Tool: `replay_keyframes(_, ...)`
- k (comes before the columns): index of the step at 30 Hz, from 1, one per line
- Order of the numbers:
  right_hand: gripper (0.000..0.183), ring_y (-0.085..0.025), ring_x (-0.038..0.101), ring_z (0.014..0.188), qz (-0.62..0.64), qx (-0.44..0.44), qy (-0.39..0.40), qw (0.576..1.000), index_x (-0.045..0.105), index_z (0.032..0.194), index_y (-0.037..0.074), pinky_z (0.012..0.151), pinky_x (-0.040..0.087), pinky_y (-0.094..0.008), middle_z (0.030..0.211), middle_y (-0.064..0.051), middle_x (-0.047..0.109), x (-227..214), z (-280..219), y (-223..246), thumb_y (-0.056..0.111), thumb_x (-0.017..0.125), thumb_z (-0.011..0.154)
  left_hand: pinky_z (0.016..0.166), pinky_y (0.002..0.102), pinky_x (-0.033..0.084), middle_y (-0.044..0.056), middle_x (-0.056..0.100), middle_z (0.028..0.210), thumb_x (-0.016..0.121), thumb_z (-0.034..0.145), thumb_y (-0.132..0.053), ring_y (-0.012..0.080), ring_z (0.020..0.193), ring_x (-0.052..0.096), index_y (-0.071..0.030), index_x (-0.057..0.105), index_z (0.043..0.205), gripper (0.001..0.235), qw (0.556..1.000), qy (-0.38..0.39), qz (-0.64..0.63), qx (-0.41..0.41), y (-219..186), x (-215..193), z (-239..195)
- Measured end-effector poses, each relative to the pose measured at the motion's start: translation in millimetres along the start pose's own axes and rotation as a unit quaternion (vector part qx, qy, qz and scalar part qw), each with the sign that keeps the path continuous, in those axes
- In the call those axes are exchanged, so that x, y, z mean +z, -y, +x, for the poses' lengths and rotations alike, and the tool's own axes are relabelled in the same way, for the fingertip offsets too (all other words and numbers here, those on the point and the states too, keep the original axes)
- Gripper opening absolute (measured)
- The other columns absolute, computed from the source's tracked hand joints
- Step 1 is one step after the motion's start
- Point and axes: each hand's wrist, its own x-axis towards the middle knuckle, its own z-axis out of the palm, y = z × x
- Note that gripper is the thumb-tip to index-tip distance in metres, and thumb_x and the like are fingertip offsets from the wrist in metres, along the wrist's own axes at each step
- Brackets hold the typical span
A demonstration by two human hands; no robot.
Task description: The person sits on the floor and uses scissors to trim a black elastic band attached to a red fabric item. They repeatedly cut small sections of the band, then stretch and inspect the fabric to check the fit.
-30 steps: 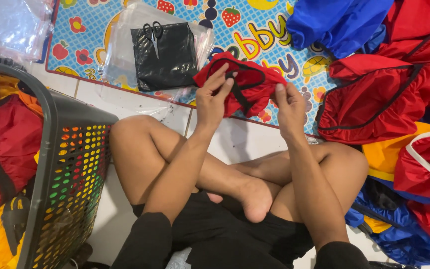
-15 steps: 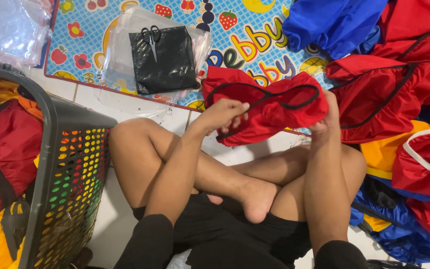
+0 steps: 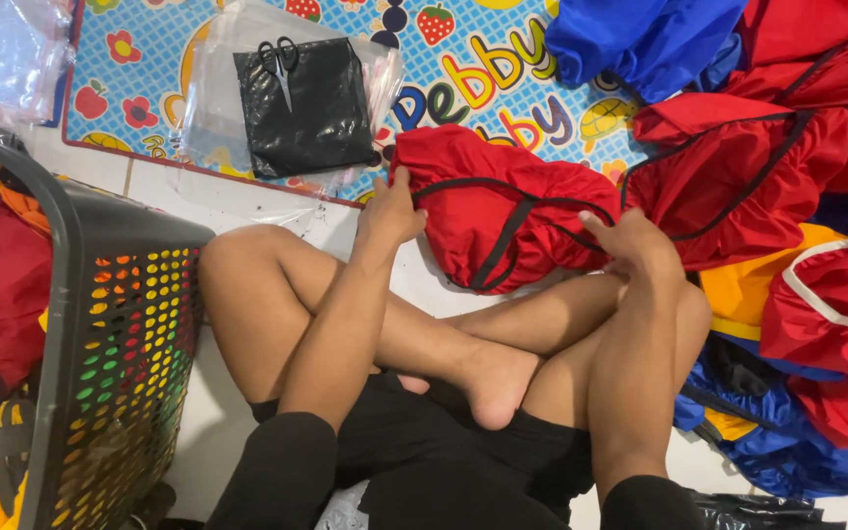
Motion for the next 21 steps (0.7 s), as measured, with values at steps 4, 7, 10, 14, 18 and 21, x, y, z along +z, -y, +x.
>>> replay_keyframes(4, 0.068, -0.041, 0.077, 0.083, -0.021, -0.04, -0.015, 0.999, 0.061, 0.128, -0.007, 0.083, 0.057, -0.053, 0.093, -0.031, 0.076, 39.2, 81.0, -11.8, 0.051, 0.063, 0.092, 0.099, 0.063, 0.051, 0.02, 0.047, 0.135, 0.064, 0.097, -0.031, 0.0532, 0.117, 0.062, -0.018, 0.053, 0.12, 0.029, 0.998, -0.053, -0.034, 0.032, -33.0, -4.3, -15.7)
replay_keyframes(7, 0.052, -0.046, 0.066, 0.114, 0.048, -0.117, -0.113, 0.985, 0.069, 0.121, -0.001, 0.091, 0.053, -0.058, 0.112, -0.031, 0.071, 49.4, 115.0, -21.0, 0.038, 0.074, 0.087, 0.102, 0.063, 0.045, 0.036, 0.064, 0.114, 0.047, 0.102, -0.02, 0.0577, 0.113, 0.062, -0.005, 0.045, 0.119, 0.023, 0.975, -0.134, -0.155, 0.089, -45.2, -9.9, -21.0)
replay_keyframes(10, 0.035, -0.036, 0.069, 0.097, 0.259, -0.207, -0.255, 0.908, 0.067, 0.119, 0.006, 0.08, 0.051, -0.048, 0.095, -0.018, 0.067, 41.5, 121.1, -28.6, 0.026, 0.08, 0.094, 0.108, 0.063, 0.043, 0.034, 0.058, 0.132, 0.053, 0.105, -0.029, 0.0547, 0.127, 0.055, -0.01, 0.037, 0.125, 0.032, 0.931, -0.152, -0.317, 0.102, -45.2, -36.9, -43.7)
replay_keyframes(14, 0.022, -0.024, 0.063, 0.082, 0.29, -0.28, -0.404, 0.821, 0.068, 0.106, 0.007, 0.075, 0.05, -0.036, 0.09, -0.011, 0.067, -6.0, 77.2, -67.7, -0.003, 0.065, 0.087, 0.11, 0.047, 0.043, 0.02, 0.049, 0.128, 0.049, 0.082, 0.015, 0.0393, 0.123, 0.053, -0.019, 0.057, 0.118, 0.05, 0.906, -0.225, -0.319, 0.163, -24.5, -78.5, -69.7)
replay_keyframes(18, 0.036, -0.03, 0.058, 0.085, 0.173, -0.242, -0.519, 0.801, 0.065, 0.106, 0.006, 0.079, 0.05, -0.041, 0.105, -0.016, 0.052, -53.5, 24.1, -119.6, -0.005, 0.048, 0.076, 0.082, 0.039, 0.051, 0.006, 0.046, 0.107, 0.039, 0.06, 0.017, 0.0241, 0.093, 0.061, -0.026, 0.067, 0.108, 0.07, 0.899, -0.375, -0.19, 0.121, 14.6, -126.0, -83.0)
replay_keyframes(21, 0.042, -0.037, 0.072, 0.077, 0.14, 0.011, -0.159, 0.977, 0.057, 0.139, 0.001, 0.061, 0.057, -0.048, 0.099, -0.031, 0.071, -95.5, -3.9, -119.2, 0.0, 0.053, 0.097, 0.079, 0.045, 0.048, 0.006, 0.048, 0.109, 0.034, 0.069, 0.012, 0.028, 0.085, 0.058, -0.024, 0.066, 0.117, 0.068, 0.986, -0.144, -0.082, 0.007, 20.4, -172.9, -106.3)
